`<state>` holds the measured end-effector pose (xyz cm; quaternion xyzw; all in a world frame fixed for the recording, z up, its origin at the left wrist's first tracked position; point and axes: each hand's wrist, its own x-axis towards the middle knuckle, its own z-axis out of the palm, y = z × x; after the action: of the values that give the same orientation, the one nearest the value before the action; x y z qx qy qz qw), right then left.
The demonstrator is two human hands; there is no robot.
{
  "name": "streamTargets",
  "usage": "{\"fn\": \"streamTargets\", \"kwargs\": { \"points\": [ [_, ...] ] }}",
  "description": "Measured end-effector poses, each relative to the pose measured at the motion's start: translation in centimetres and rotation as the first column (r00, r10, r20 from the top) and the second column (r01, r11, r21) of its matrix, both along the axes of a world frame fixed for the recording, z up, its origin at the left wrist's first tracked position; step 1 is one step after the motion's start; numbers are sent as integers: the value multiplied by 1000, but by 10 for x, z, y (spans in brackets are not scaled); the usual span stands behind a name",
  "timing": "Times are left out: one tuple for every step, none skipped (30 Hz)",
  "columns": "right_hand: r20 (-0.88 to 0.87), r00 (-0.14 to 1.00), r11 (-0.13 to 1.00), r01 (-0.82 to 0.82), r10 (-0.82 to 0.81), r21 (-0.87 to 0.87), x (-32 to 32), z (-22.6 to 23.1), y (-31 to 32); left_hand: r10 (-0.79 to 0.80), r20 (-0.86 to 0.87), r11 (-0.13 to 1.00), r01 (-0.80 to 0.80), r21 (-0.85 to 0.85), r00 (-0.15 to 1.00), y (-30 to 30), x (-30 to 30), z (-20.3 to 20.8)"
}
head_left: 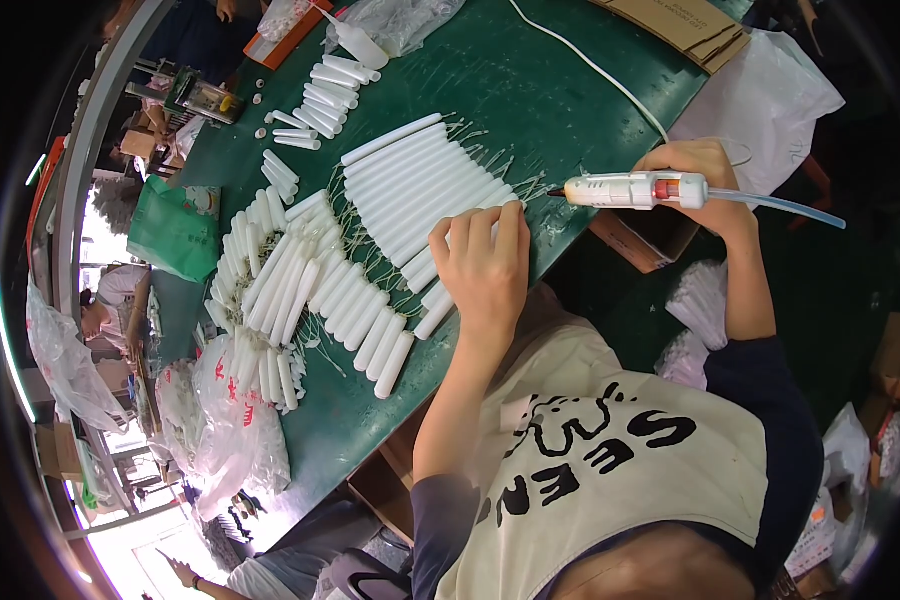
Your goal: Assembling small white plastic tubes onto a green base using a hot glue gun.
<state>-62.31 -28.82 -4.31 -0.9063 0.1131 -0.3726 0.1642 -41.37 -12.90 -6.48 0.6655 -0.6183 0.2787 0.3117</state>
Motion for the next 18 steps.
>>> {"fn": "streamTargets", "kwargs": {
  "points": [
    [-3, 1000, 1000, 4, -4, -16, 0, 0, 0, -1, -7, 1000, 1, -3, 1000, 0, 0, 0],
    [-3, 1000, 1000, 3, -3, -16, 0, -1, 0, 0, -7, 1000, 0, -2, 1000, 0, 0, 0],
    [-7, 1000, 1000, 8, -8, -9, 0, -1, 0, 2, -14, 1000, -2, 5, 1000, 1, 0, 0],
    [-11, 1000, 1000, 14, -14, -3, -1, -2, 0, 4, -22, 1000, -4, 13, 1000, 1, 0, 0],
    [-11, 1000, 1000, 14, -14, -2, 0, -2, 0, 4, -22, 1000, -3, 13, 1000, 1, 0, 0],
    [-12, 1000, 1000, 24, -24, -11, 0, -1, 0, -3, -46, 1000, 3, 11, 999, 1, 0, 1],
    [-13, 999, 999, 33, -34, -20, 0, -1, 1, -9, -71, 1000, 10, 9, 997, 1, 0, 1],
    [-13, 999, 999, 34, -34, -20, -1, -2, 0, -10, -71, 1000, 10, 9, 997, 1, -1, 1],
    [-8, 999, 999, 38, -38, -12, -1, -3, 0, -21, -112, 1000, 22, 11, 993, 1, -1, 1],
    [-3, 999, 999, 42, -43, -5, -1, -4, -1, -32, -153, 999, 34, 13, 988, 1, -1, 1],
    [-3, 999, 999, 43, -43, -4, -1, -4, 0, -32, -153, 999, 34, 13, 988, 1, -1, 1],
    [-3, 999, 999, 42, -42, -12, -1, -4, 0, -42, -196, 999, 48, 24, 980, 2, 0, 1],
    [-4, 999, 999, 41, -41, -19, -1, -4, 0, -52, -239, 998, 61, 34, 970, 2, 0, 1],
    [-3, 999, 999, 41, -41, -18, -1, -4, -1, -51, -239, 998, 61, 34, 970, 2, 0, 1],
    [-4, 999, 999, 45, -46, -11, -2, -5, -1, -53, -236, 998, 61, 28, 970, 1, -1, 1],
    [-4, 999, 999, 50, -50, -3, -2, -6, -2, -54, -234, 998, 61, 22, 971, 1, -1, 1],
    [-4, 999, 999, 50, -50, -3, -2, -7, -2, -54, -234, 998, 61, 23, 971, 1, -1, 2],
    [4, 998, 998, 58, -58, 3, -3, -8, -2, -53, -243, 998, 62, 29, 968, 1, -1, 2]
  ]
}}
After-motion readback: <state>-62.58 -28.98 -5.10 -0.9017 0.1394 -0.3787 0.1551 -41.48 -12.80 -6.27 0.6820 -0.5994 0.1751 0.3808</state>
